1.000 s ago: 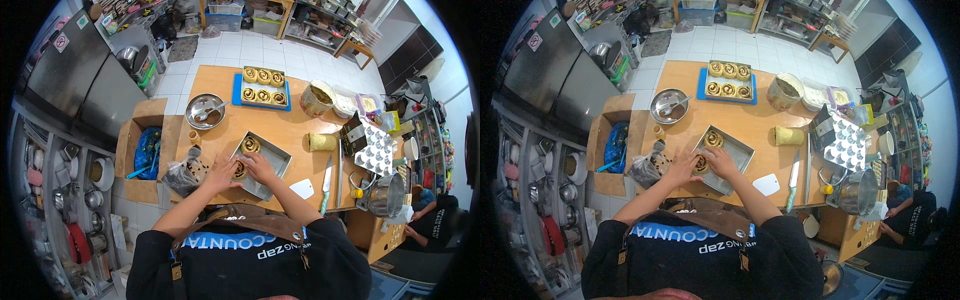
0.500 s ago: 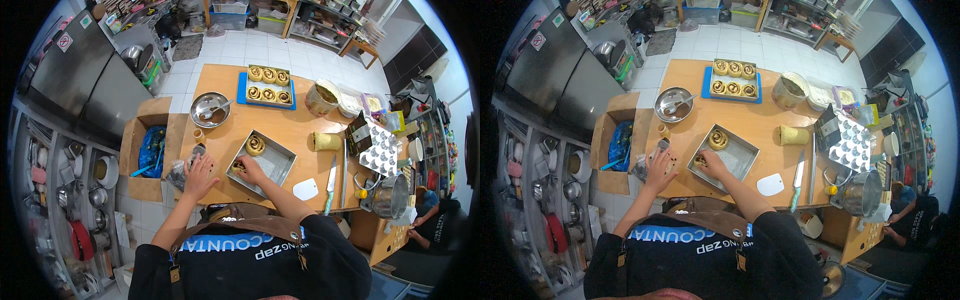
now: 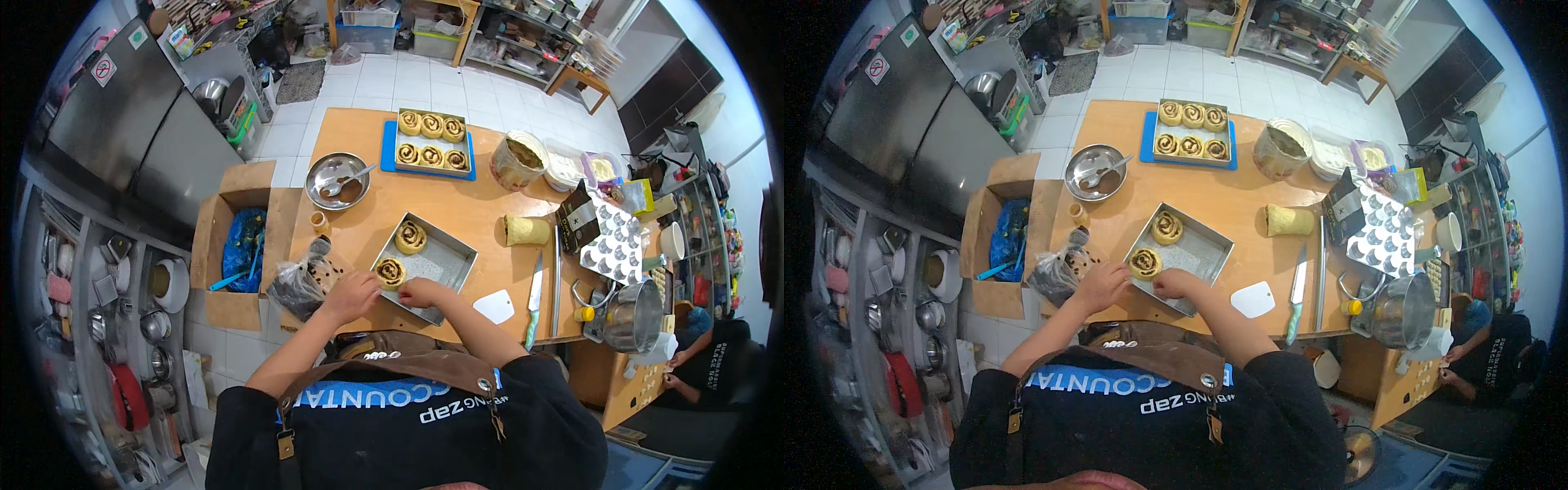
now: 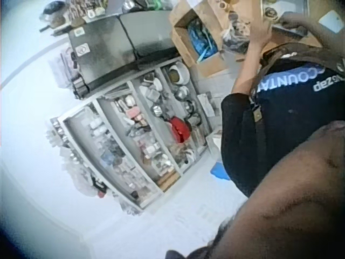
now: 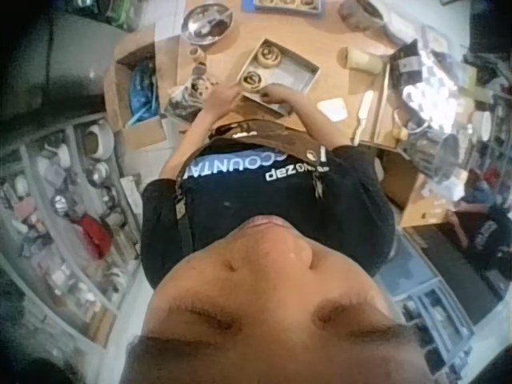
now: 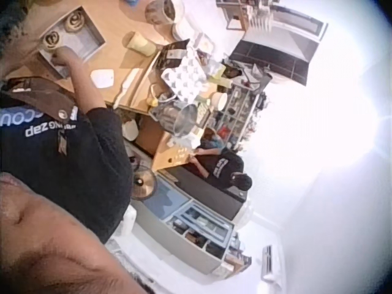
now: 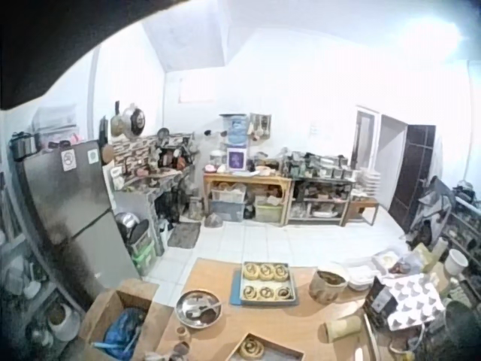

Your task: The person cuts pieces from a roll of dough using a knife and places the individual rolls into a square baking pan.

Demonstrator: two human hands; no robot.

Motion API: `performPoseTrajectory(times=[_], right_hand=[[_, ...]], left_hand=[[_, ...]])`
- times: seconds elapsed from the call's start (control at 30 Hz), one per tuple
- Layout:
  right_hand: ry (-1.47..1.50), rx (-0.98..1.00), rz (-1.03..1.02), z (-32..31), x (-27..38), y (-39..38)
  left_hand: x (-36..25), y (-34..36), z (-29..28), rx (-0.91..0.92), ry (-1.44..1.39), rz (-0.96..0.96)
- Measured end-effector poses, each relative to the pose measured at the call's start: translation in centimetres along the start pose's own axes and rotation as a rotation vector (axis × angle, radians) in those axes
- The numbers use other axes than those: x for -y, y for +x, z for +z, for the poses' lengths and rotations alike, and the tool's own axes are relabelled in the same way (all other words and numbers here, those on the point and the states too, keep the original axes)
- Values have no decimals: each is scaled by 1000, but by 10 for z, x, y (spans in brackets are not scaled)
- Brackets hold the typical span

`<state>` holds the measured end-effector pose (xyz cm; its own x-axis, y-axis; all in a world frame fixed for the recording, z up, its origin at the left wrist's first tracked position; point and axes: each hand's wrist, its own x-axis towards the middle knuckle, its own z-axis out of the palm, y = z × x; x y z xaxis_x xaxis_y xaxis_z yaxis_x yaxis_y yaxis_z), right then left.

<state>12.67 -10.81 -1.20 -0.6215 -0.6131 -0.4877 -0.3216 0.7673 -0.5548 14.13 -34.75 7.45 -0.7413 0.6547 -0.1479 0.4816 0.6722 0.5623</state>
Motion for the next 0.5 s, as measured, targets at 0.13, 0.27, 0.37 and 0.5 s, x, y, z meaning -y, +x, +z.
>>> performPoseTrajectory(times=[0.13, 0.27, 0.37, 0.5], right_hand=[[19, -179, -88, 11, 10, 0], [-81, -132, -78, 11, 4, -9], [-101, -128, 54, 10, 0, -23], [-24, -180, 113, 15, -5, -26]], left_hand=[[10, 56, 36, -136, 410, 204], [2, 81, 37, 6, 577, 266], [6, 94, 43, 175, 628, 260], [7, 103, 53, 304, 586, 198]])
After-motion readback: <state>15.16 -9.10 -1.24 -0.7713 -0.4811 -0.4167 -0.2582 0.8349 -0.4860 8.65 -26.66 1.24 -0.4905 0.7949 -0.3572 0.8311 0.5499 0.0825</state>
